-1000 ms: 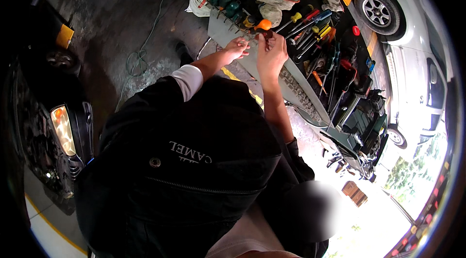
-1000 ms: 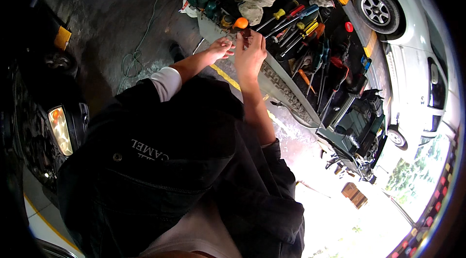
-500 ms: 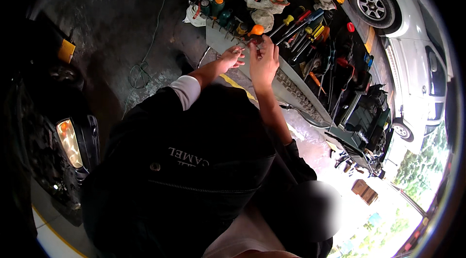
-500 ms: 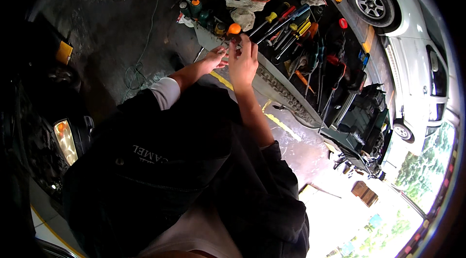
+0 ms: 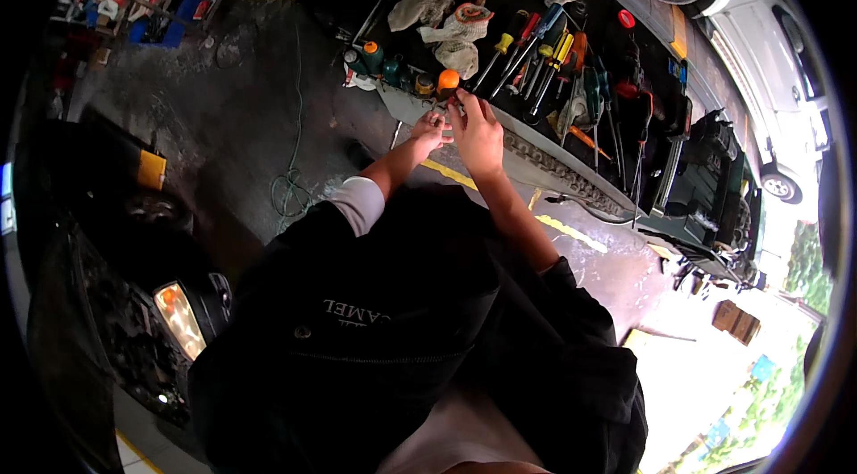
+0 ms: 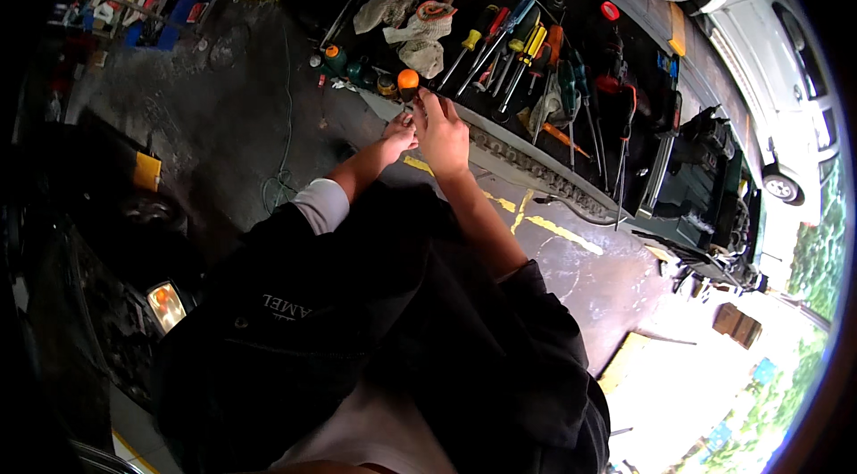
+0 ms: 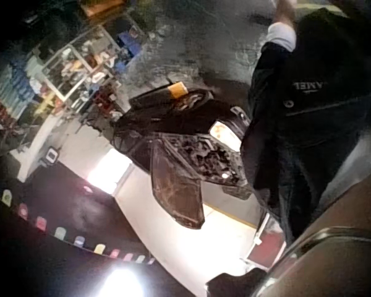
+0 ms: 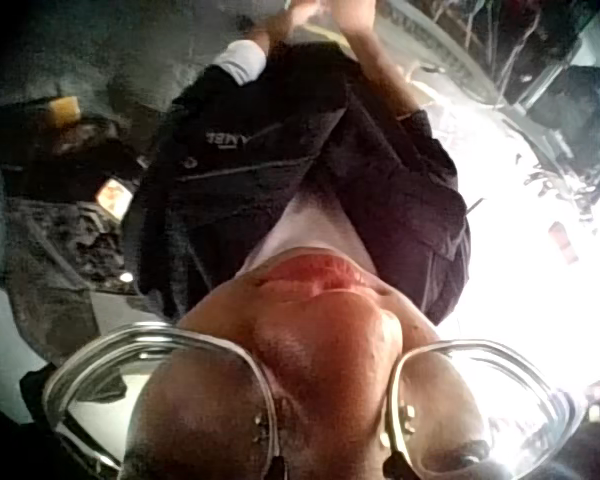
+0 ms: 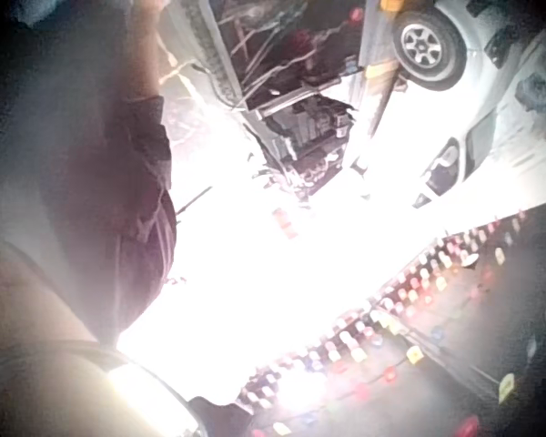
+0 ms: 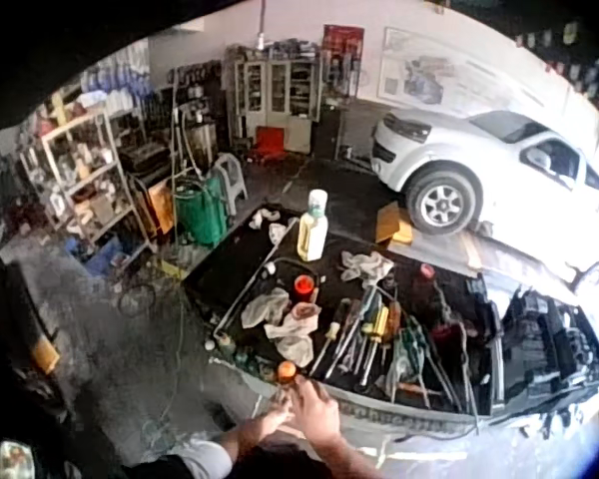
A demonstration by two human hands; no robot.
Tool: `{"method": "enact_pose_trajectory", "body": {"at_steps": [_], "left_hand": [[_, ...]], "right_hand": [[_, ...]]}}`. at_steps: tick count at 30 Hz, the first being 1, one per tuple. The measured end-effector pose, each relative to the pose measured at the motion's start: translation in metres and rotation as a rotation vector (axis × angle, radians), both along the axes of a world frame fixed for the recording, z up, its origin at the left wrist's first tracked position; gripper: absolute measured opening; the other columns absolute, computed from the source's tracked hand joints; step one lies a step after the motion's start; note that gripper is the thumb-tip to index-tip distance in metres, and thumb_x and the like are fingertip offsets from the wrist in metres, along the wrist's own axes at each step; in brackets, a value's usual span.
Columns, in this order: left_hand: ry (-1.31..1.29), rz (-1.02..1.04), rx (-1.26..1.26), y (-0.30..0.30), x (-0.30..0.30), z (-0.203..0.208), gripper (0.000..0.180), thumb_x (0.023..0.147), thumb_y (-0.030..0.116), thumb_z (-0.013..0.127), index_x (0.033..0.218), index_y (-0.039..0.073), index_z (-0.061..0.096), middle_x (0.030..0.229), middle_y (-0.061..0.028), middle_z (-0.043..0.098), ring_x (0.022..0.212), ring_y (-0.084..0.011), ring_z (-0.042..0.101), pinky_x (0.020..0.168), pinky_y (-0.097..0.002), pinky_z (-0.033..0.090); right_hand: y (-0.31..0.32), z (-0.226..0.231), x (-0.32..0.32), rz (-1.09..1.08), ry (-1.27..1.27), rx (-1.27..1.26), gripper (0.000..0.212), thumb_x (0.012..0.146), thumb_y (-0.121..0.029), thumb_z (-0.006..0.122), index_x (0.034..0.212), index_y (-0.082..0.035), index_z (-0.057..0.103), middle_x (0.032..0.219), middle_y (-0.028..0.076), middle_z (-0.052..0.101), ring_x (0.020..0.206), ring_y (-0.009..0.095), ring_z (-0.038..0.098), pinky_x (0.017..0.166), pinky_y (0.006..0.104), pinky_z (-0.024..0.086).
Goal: The person repeatedly picks up various screwdrivers from a workbench, holds them with both hands, rotates them to view different angles, and places them back down. This sequence is performed multiple times with different tools.
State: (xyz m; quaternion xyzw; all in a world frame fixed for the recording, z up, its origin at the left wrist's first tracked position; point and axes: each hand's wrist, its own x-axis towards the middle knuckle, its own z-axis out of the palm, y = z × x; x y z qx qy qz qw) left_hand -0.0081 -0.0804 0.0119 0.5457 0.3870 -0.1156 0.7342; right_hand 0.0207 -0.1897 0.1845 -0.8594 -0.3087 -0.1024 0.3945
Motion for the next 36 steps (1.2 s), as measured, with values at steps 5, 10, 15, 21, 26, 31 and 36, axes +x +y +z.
{"method": "enact_pose_trajectory", "body": {"at_steps": [5, 10, 15, 21, 26, 31, 36], "left_hand": [[-0.033, -0.123, 0.056, 0.006, -0.013, -0.009, 0.047, 0.105, 0.029, 0.052, 0.147, 0.017, 0.035, 0.114, -0.0103, 0.07, 0.08, -0.0192, 0.073, 0.069, -0.0338, 0.055], [-0.28, -0.588, 0.231, 0.029, -0.051, 0.069, 0.031, 0.103, 0.017, 0.055, 0.132, 0.006, 0.056, 0.098, -0.0039, 0.067, 0.085, -0.0114, 0.06, 0.075, -0.0254, 0.049], [-0.438, -0.621, 0.14, 0.034, -0.059, 0.215, 0.029, 0.105, 0.016, 0.055, 0.129, 0.001, 0.062, 0.108, -0.0051, 0.068, 0.095, -0.0115, 0.063, 0.084, -0.0273, 0.051], [-0.669, -0.312, 0.104, 0.014, -0.031, 0.266, 0.029, 0.103, 0.01, 0.056, 0.13, -0.003, 0.06, 0.114, -0.0083, 0.068, 0.099, -0.0138, 0.066, 0.09, -0.0294, 0.052], [-0.76, -0.319, 0.361, -0.015, 0.004, 0.263, 0.032, 0.1, 0.004, 0.058, 0.131, -0.003, 0.058, 0.119, -0.0103, 0.067, 0.109, -0.0175, 0.064, 0.095, -0.032, 0.052], [-0.702, -0.397, 0.789, -0.029, 0.049, 0.243, 0.045, 0.09, 0.014, 0.067, 0.131, 0.001, 0.056, 0.12, -0.0177, 0.063, 0.105, -0.0304, 0.065, 0.093, -0.0395, 0.053], [-0.553, -0.524, 1.482, -0.029, 0.085, 0.227, 0.059, 0.087, 0.013, 0.065, 0.14, -0.003, 0.043, 0.133, -0.0244, 0.052, 0.122, -0.0411, 0.054, 0.104, -0.0487, 0.044]], "right_hand": [[0.0, 0.007, -0.003, 0.0, 0.042, 0.006, 0.031, 0.088, -0.017, 0.073, 0.117, -0.011, 0.065, 0.095, 0.011, 0.068, 0.078, 0.032, 0.069, 0.066, 0.0404, 0.057], [-0.024, 0.022, -0.005, -0.028, 0.178, 0.053, 0.03, 0.087, -0.016, 0.069, 0.117, -0.013, 0.064, 0.098, 0.011, 0.068, 0.085, 0.035, 0.068, 0.072, 0.044, 0.056], [-0.06, 0.011, -0.013, -0.047, 0.346, 0.088, 0.026, 0.086, -0.012, 0.069, 0.111, -0.009, 0.065, 0.096, 0.013, 0.069, 0.082, 0.034, 0.069, 0.072, 0.0424, 0.056], [-0.081, 0.013, -0.028, -0.004, 0.455, 0.186, 0.017, 0.085, -0.003, 0.067, 0.102, -0.004, 0.066, 0.09, 0.013, 0.07, 0.076, 0.025, 0.072, 0.068, 0.0341, 0.058], [-0.091, 0.008, -0.03, 0.043, 0.434, 0.208, 0.019, 0.084, -0.002, 0.066, 0.103, -0.005, 0.066, 0.089, 0.013, 0.07, 0.076, 0.026, 0.072, 0.069, 0.0349, 0.058], [-0.108, 0.009, -0.033, 0.078, 0.45, 0.196, 0.02, 0.083, -0.002, 0.066, 0.103, -0.005, 0.066, 0.087, 0.014, 0.068, 0.074, 0.029, 0.07, 0.068, 0.036, 0.056], [-0.12, 0.021, -0.033, 0.035, 0.43, 0.246, 0.018, 0.084, -0.003, 0.067, 0.102, -0.005, 0.066, 0.084, 0.015, 0.067, 0.073, 0.031, 0.07, 0.068, 0.0371, 0.056]]}}
